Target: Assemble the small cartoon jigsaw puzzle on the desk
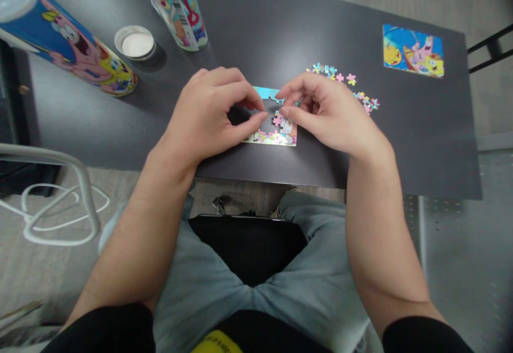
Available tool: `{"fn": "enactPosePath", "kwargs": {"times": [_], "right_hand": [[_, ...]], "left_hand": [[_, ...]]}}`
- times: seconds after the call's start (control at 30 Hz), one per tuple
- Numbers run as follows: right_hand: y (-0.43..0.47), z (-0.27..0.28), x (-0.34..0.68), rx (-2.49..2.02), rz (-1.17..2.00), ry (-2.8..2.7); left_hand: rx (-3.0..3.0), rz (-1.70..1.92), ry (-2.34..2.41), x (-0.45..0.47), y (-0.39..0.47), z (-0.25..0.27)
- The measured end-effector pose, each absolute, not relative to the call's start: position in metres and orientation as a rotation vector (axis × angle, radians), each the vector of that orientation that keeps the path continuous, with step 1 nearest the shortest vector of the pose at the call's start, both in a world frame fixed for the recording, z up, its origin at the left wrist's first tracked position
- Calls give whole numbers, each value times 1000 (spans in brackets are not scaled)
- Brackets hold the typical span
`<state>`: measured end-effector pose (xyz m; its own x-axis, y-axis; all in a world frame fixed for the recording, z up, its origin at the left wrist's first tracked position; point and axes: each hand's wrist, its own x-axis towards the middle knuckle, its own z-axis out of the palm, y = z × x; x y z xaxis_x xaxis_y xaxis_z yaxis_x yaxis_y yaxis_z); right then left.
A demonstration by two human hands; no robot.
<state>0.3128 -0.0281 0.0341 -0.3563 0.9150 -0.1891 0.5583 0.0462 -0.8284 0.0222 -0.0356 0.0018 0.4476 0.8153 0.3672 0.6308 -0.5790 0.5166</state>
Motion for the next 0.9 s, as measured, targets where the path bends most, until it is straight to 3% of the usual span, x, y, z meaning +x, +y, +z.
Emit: {"fn": "enactPosePath", "kwargs": {"times": [0.33, 0.9], "right_hand": [[-25, 22, 318, -1343, 892, -2070], [-30, 35, 308, -1422, 921, -2153]], "left_hand": [[2476, 708, 1281, 28, -41, 13], [2485, 694, 1262, 27, -39, 11]]}}
